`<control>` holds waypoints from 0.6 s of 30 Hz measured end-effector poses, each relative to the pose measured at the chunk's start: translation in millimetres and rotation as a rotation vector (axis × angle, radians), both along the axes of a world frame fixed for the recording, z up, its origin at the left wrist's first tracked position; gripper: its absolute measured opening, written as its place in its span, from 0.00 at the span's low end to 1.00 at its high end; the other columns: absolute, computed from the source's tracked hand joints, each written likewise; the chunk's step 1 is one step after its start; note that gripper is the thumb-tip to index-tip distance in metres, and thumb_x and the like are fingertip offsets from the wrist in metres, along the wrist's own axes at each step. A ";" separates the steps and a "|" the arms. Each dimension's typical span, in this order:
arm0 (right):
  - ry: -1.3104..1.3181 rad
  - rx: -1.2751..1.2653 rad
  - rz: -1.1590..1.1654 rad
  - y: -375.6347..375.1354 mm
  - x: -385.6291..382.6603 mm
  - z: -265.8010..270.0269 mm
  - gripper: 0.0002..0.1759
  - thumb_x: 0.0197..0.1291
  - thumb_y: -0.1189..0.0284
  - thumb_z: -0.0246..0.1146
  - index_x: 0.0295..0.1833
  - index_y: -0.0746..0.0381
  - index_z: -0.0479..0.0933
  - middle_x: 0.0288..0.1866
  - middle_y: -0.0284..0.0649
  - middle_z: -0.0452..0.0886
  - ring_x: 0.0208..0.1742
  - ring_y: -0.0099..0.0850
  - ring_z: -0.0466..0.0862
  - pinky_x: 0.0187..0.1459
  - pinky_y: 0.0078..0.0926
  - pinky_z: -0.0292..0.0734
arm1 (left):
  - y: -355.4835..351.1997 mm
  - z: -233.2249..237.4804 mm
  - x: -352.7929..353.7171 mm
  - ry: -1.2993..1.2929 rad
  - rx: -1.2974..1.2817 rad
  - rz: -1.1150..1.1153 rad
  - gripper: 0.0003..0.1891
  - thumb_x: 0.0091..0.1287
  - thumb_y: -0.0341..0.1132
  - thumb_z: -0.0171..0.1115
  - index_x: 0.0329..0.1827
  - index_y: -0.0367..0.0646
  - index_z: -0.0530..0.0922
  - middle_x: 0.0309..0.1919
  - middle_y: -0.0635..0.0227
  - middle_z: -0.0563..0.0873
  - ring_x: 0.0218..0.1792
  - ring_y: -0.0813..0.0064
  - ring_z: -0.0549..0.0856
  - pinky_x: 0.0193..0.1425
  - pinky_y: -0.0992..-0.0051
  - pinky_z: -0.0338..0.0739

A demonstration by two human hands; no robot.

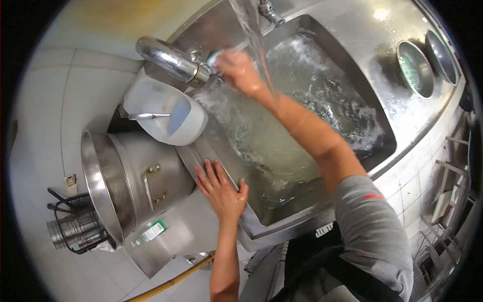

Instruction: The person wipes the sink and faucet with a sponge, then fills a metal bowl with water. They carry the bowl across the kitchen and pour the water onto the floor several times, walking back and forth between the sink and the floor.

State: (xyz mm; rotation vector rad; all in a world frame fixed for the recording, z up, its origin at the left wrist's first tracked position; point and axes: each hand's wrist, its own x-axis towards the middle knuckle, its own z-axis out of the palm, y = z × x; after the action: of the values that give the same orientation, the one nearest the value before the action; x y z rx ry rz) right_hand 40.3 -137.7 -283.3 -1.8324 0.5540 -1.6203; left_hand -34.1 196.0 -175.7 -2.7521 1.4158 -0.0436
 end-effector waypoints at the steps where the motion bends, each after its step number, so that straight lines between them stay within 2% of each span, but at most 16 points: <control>1: 0.133 -0.197 -0.097 -6.9 1.5 1.0 0.13 0.61 0.70 0.63 0.49 0.62 0.74 0.47 0.43 0.75 0.50 0.40 0.76 0.54 0.36 0.71 | 3.8 1.4 2.4 -0.001 0.006 -0.001 0.42 0.51 0.46 0.64 0.70 0.35 0.62 0.72 0.50 0.59 0.75 0.44 0.50 0.75 0.45 0.45; 2: 0.134 -0.183 -0.087 -12.5 12.7 6.8 0.13 0.61 0.70 0.63 0.49 0.62 0.74 0.47 0.43 0.75 0.50 0.40 0.76 0.54 0.36 0.71 | 7.8 3.9 3.2 0.000 0.020 0.008 0.42 0.51 0.46 0.64 0.70 0.35 0.62 0.72 0.50 0.59 0.75 0.44 0.50 0.75 0.45 0.45; 3: -0.276 0.264 0.053 -21.2 22.3 25.5 0.12 0.59 0.72 0.64 0.49 0.58 0.78 0.49 0.42 0.77 0.51 0.40 0.76 0.55 0.37 0.71 | 5.5 4.5 2.6 0.001 0.011 0.011 0.42 0.51 0.45 0.64 0.70 0.34 0.62 0.72 0.49 0.59 0.75 0.44 0.50 0.75 0.45 0.45; 5: -0.442 0.223 0.075 -17.3 28.7 39.7 0.14 0.57 0.75 0.65 0.50 0.55 0.81 0.51 0.41 0.78 0.51 0.39 0.77 0.54 0.36 0.73 | 3.6 3.0 1.2 0.010 0.007 -0.024 0.43 0.51 0.45 0.64 0.70 0.34 0.62 0.72 0.49 0.59 0.75 0.43 0.50 0.75 0.45 0.45; 7: 0.053 -0.492 -0.011 3.8 0.9 80.3 0.16 0.59 0.76 0.65 0.54 0.55 0.80 0.51 0.41 0.78 0.48 0.39 0.79 0.51 0.32 0.75 | 2.6 2.2 2.2 0.008 0.005 -0.007 0.43 0.51 0.44 0.63 0.70 0.34 0.61 0.72 0.48 0.59 0.74 0.43 0.50 0.75 0.45 0.45; 8: 0.044 -0.508 -0.015 -8.7 -7.6 94.3 0.16 0.59 0.76 0.65 0.54 0.55 0.80 0.51 0.41 0.78 0.48 0.39 0.79 0.51 0.32 0.75 | -2.7 1.8 3.8 -0.001 -0.011 -0.008 0.43 0.51 0.44 0.63 0.70 0.34 0.61 0.72 0.48 0.59 0.74 0.43 0.50 0.75 0.45 0.45; 9: 0.006 -0.188 0.054 -13.8 -13.6 98.4 0.20 0.57 0.77 0.64 0.56 0.53 0.79 0.54 0.39 0.77 0.52 0.38 0.78 0.53 0.33 0.74 | -0.2 4.7 2.3 0.005 0.012 -0.001 0.43 0.51 0.44 0.63 0.70 0.34 0.61 0.72 0.48 0.59 0.74 0.43 0.50 0.75 0.45 0.45; 12: -0.032 -0.285 -0.386 -25.3 -10.4 120.0 0.23 0.62 0.73 0.57 0.62 0.47 0.75 0.65 0.34 0.72 0.61 0.33 0.76 0.57 0.31 0.74 | -1.3 6.1 2.7 0.005 0.007 0.002 0.42 0.50 0.44 0.63 0.69 0.34 0.62 0.72 0.48 0.59 0.74 0.43 0.50 0.75 0.45 0.44; 13: 0.236 -0.480 -0.358 -2.9 -26.3 133.1 0.23 0.62 0.73 0.55 0.64 0.47 0.73 0.67 0.37 0.70 0.62 0.34 0.76 0.58 0.33 0.74 | 1.7 7.4 2.2 0.002 0.025 -0.008 0.42 0.50 0.44 0.64 0.69 0.34 0.62 0.72 0.48 0.59 0.74 0.43 0.50 0.75 0.45 0.44; 15: 0.469 -0.515 -0.038 -1.0 -26.7 139.1 0.29 0.60 0.72 0.55 0.69 0.50 0.67 0.72 0.41 0.65 0.67 0.36 0.72 0.67 0.45 0.65 | -2.1 7.9 0.5 0.007 0.024 -0.013 0.42 0.50 0.44 0.64 0.69 0.33 0.62 0.72 0.48 0.59 0.74 0.43 0.50 0.75 0.45 0.44; 16: 0.469 -0.511 -0.044 -12.2 -26.3 134.4 0.29 0.60 0.72 0.55 0.69 0.50 0.67 0.72 0.41 0.65 0.67 0.36 0.72 0.67 0.45 0.65 | 0.5 10.0 -0.4 0.007 0.030 0.009 0.42 0.50 0.44 0.64 0.69 0.33 0.62 0.72 0.48 0.60 0.74 0.43 0.50 0.75 0.45 0.44; 17: 0.312 -0.243 0.156 -23.7 -23.7 132.6 0.32 0.57 0.72 0.56 0.70 0.50 0.65 0.74 0.38 0.62 0.70 0.35 0.67 0.70 0.47 0.59 | 5.3 12.7 0.9 -0.004 0.029 0.009 0.42 0.50 0.44 0.64 0.69 0.33 0.62 0.72 0.48 0.60 0.74 0.43 0.50 0.75 0.45 0.44; 18: 0.387 -0.249 0.080 -16.1 -18.1 132.2 0.29 0.62 0.70 0.54 0.71 0.51 0.64 0.75 0.38 0.62 0.72 0.34 0.65 0.70 0.44 0.60 | 3.6 11.3 0.9 -0.003 0.025 0.021 0.42 0.50 0.44 0.64 0.69 0.33 0.62 0.72 0.48 0.59 0.74 0.43 0.50 0.75 0.45 0.44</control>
State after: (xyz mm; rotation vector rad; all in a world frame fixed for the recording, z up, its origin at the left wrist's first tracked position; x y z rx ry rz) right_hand 22.2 -153.8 -151.2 -2.3461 0.4488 -1.3336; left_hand -33.2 199.6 -164.4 -2.7456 1.3768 -0.0287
